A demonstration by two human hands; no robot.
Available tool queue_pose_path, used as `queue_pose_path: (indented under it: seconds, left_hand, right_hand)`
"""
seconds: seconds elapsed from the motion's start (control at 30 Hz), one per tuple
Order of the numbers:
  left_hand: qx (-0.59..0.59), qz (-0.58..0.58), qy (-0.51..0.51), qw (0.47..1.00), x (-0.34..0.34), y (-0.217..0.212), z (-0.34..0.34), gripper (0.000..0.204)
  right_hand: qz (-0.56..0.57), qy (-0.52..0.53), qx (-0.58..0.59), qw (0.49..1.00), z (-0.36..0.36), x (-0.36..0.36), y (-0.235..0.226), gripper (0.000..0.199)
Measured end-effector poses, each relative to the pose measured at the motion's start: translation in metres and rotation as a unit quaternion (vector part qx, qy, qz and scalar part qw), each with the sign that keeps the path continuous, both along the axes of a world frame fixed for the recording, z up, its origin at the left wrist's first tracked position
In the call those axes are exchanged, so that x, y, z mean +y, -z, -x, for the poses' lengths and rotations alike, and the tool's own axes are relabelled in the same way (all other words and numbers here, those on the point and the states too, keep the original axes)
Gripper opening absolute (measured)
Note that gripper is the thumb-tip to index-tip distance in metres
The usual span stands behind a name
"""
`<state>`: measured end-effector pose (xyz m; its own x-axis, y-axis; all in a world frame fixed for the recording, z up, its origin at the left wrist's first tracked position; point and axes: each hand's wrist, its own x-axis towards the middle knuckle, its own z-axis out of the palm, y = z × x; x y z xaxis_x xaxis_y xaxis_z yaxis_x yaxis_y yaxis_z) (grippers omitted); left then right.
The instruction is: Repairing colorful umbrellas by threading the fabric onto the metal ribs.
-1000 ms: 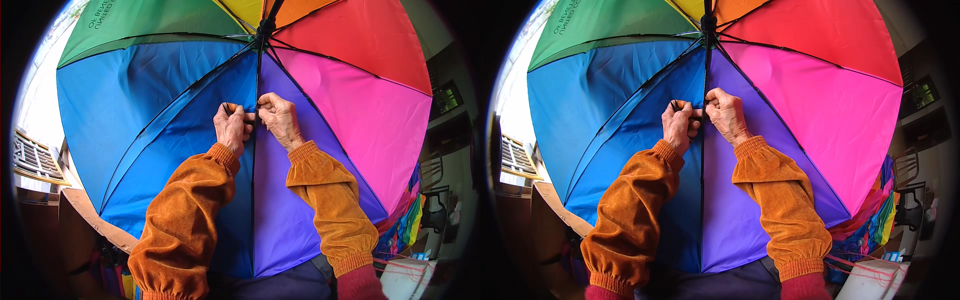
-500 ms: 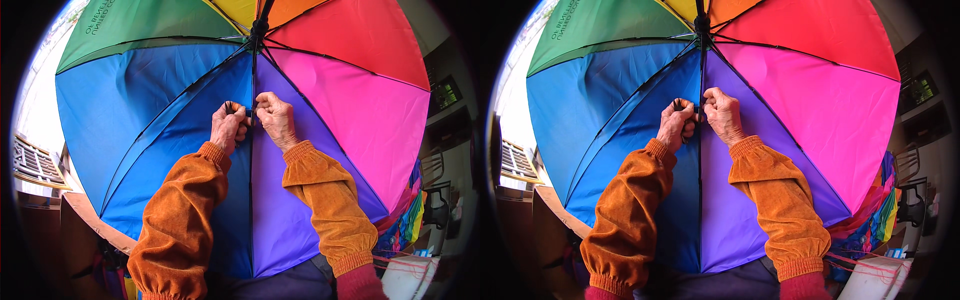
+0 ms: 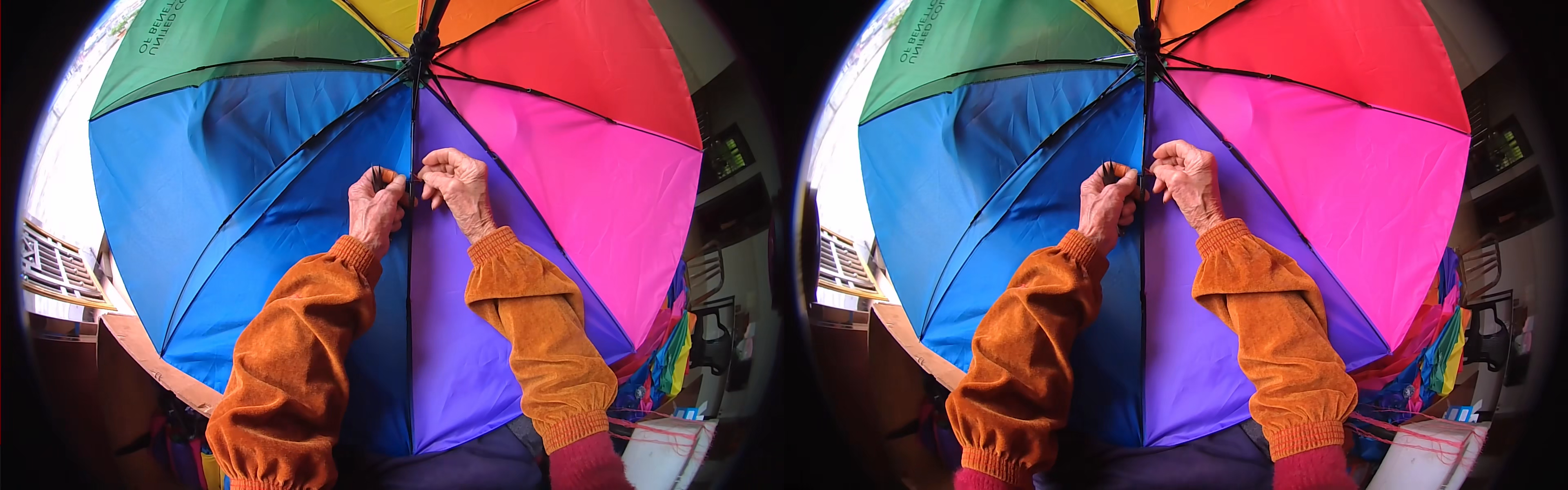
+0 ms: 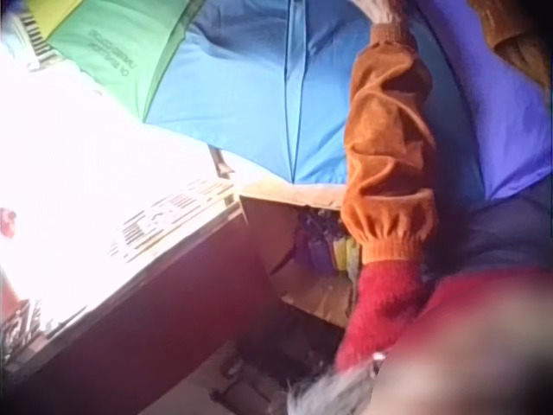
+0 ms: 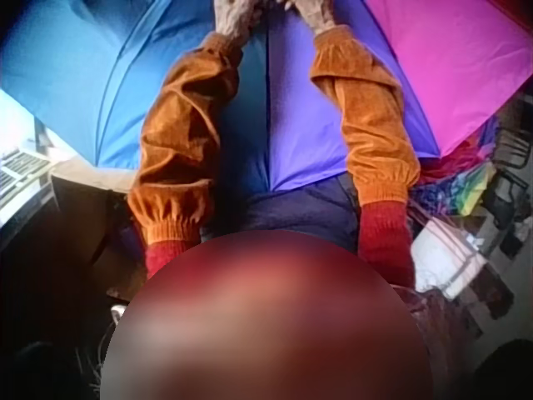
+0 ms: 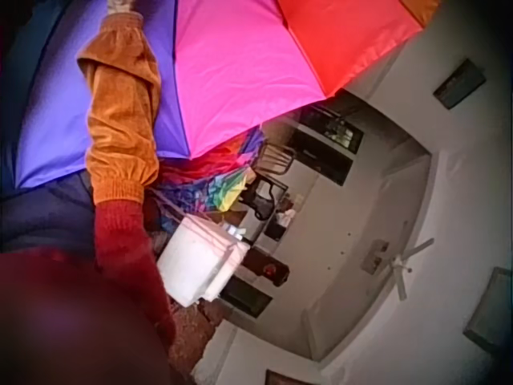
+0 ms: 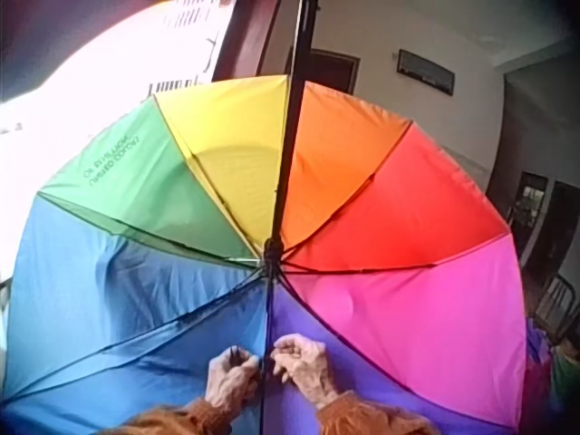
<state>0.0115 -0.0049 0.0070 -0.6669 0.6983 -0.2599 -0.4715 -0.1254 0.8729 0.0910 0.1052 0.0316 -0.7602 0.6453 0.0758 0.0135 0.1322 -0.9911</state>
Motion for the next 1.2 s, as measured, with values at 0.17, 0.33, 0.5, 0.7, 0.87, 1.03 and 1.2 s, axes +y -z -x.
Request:
queue_pose_path:
  seconds: [0.17,0.33,0.5,0.7,0.87,1.03,1.2]
  left_hand:
    - [0.006,0.003,0.005,1.0,-0.001,-0.001,0.0,0.011]
    - [-0.013,-0.001,0.022,1.0,0.0,0.001,0.003,0.01]
    - [-0.022,-0.006,0.032,0.999,-0.004,0.002,0.006,0.012]
    - [-0.022,-0.007,0.04,0.999,-0.004,0.002,0.004,0.015]
    - [-0.054,-0.032,0.047,0.997,-0.005,0.009,0.007,0.017]
    - [0.005,0.027,0.03,0.999,-0.009,0.002,0.006,0.02]
    - [0.305,0.156,-0.039,0.939,-0.007,-0.002,0.008,0.024]
  right_hand:
    - [0.002,-0.007,-0.001,1.0,0.0,0.002,0.001,0.013]
    - [-0.042,-0.007,-0.028,0.999,-0.002,0.003,-0.001,0.009]
    - [-0.122,-0.062,-0.14,0.981,-0.006,0.003,-0.014,0.005]
    - [-0.554,-0.134,-0.02,0.821,-0.003,0.017,-0.004,0.006]
    - [-0.48,-0.092,-0.014,0.873,-0.017,0.025,-0.004,0.003]
    - [-0.088,0.005,-0.052,0.995,-0.012,-0.002,-0.007,0.006]
    - [0.054,0.042,0.071,0.995,-0.006,-0.004,0.001,0.01]
